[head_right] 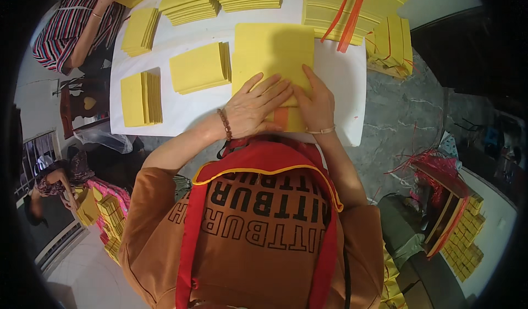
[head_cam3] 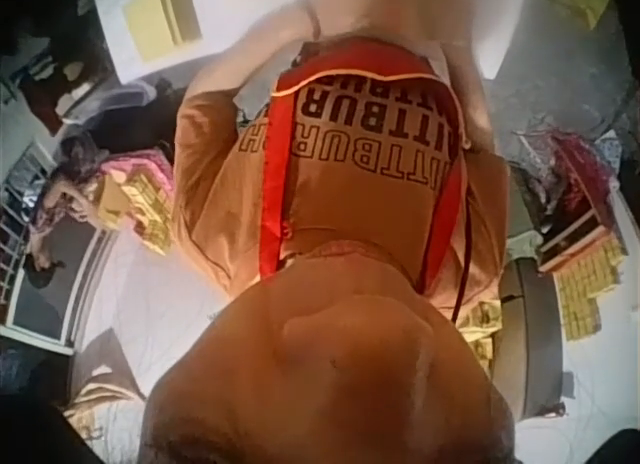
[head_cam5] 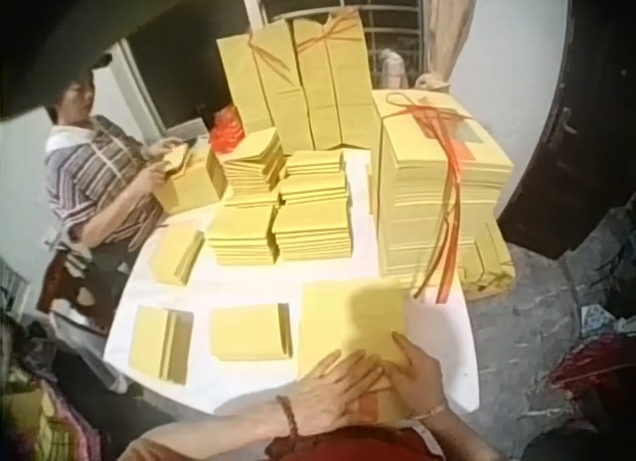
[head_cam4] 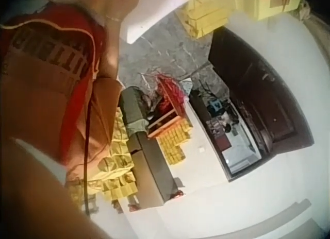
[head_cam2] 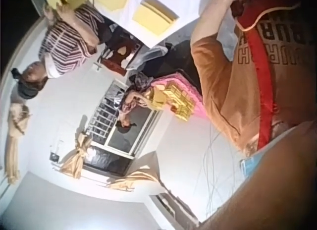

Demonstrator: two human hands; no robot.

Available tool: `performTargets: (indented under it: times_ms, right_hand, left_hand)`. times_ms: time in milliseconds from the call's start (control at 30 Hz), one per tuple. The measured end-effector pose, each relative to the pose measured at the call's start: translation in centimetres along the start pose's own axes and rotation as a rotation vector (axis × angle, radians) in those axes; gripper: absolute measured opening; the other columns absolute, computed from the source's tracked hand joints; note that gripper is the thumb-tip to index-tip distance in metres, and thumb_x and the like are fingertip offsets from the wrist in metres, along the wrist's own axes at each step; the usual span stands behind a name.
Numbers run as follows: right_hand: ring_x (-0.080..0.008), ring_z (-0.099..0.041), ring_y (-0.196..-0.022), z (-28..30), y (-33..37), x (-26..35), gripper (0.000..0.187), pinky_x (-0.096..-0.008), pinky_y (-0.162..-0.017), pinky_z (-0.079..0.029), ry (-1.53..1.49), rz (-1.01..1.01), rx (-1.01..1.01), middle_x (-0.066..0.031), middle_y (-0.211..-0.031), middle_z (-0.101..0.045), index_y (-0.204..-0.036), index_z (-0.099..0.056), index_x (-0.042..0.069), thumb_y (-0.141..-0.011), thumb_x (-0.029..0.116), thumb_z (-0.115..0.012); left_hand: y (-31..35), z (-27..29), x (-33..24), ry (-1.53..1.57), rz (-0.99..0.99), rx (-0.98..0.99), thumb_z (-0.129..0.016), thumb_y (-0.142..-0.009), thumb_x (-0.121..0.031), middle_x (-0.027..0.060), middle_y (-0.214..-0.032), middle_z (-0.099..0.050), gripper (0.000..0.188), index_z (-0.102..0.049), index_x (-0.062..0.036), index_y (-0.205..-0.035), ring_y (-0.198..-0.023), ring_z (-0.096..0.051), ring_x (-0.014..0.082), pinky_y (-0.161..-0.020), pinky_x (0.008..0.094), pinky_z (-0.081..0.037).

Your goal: Folding and stacking yellow joss papers with silver foil centers.

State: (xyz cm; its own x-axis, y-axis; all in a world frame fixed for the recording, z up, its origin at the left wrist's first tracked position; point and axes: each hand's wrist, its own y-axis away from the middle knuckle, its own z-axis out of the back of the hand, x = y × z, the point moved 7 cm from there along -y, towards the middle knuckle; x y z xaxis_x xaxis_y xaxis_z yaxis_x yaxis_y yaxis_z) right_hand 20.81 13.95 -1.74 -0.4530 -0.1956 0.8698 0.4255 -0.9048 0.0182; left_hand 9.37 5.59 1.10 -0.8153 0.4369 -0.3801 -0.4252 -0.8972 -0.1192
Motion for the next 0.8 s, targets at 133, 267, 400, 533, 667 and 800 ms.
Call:
performTargets:
  times_ms: [133, 267, 400, 533, 667, 800]
  right_hand:
    - [-0.0274, -0.042, -0.124, 0.5, 3.5, 3.2, 0.061, -0.0515, -0.095, -0.034, 0.529, 0.345, -0.098, -0.0145, -0.139, -0.039, -0.133, -0.045, 0.013, -0.078, 0.032, -0.065]
    - [-0.0268, -0.037, -0.129, -2.5, 6.4, 1.8, 0.058, -0.0644, -0.097, -0.021, 0.74, 0.584, 0.138, -0.0121, -0.143, -0.035, -0.132, -0.046, 0.019, -0.082, 0.045, -0.057]
    - [-0.027, -0.037, -0.13, -2.8, 6.4, 1.2, 0.057, -0.0628, -0.097, -0.023, 0.745, 0.567, 0.137, -0.013, -0.142, -0.036, -0.131, -0.047, 0.02, -0.081, 0.046, -0.056]
    - [-0.0277, -0.037, -0.129, -3.1, 6.9, 0.9, 0.056, -0.0626, -0.096, -0.027, 0.773, 0.569, 0.075, -0.013, -0.14, -0.038, -0.129, -0.049, 0.021, -0.08, 0.045, -0.057]
    - [-0.0279, -0.038, -0.129, -3.1, 7.2, 0.9, 0.055, -0.0612, -0.094, -0.03, 0.803, 0.589, 0.054, -0.0134, -0.139, -0.04, -0.128, -0.05, 0.02, -0.079, 0.044, -0.059]
    - [-0.0294, -0.037, -0.129, -3.1, 7.3, 0.6, 0.056, -0.0593, -0.096, -0.03, 0.752, 0.581, 0.094, -0.0147, -0.14, -0.039, -0.129, -0.049, 0.018, -0.08, 0.044, -0.058]
  left_hand:
    - [0.0, -0.3, 0.4, 0.008, -0.015, 0.014, -0.059, -0.08, -0.045, 0.0128, -0.142, -0.034, 0.07, -0.041, -0.0027, -0.133, -0.134, -0.026, 0.0285, -0.109, 0.0464, -0.018]
    - [0.2, -0.6, 1.0, -0.001, -0.01, 0.02, -0.053, -0.086, -0.041, 0.0129, -0.14, -0.037, 0.063, -0.039, -0.002, -0.134, -0.134, -0.027, 0.0262, -0.11, 0.0425, -0.017]
    - [-0.3, 0.1, 3.3, 0.557, 0.136, 0.039, -0.047, -0.09, -0.026, 0.0182, -0.144, -0.03, 0.058, -0.029, 0.0008, -0.138, -0.136, -0.021, 0.0324, -0.111, 0.0441, -0.014]
    - [0.3, 0.5, 3.2, 0.407, 0.064, -0.111, -0.058, -0.083, -0.024, 0.0201, -0.141, -0.032, 0.061, -0.036, -0.0015, -0.135, -0.132, -0.026, 0.0361, -0.109, 0.0446, -0.019]
    - [0.7, 1.7, 0.7, -0.039, 0.045, -0.11, -0.064, -0.078, -0.026, 0.0152, -0.131, -0.043, 0.048, -0.054, -0.0027, -0.119, -0.119, -0.039, 0.0299, -0.096, 0.0394, -0.033]
    - [0.8, 0.8, 0.7, -0.215, -0.022, -0.092, -0.057, -0.081, -0.02, 0.015, -0.127, -0.048, 0.045, -0.051, -0.0017, -0.122, -0.111, -0.046, 0.03, -0.088, 0.0399, -0.039]
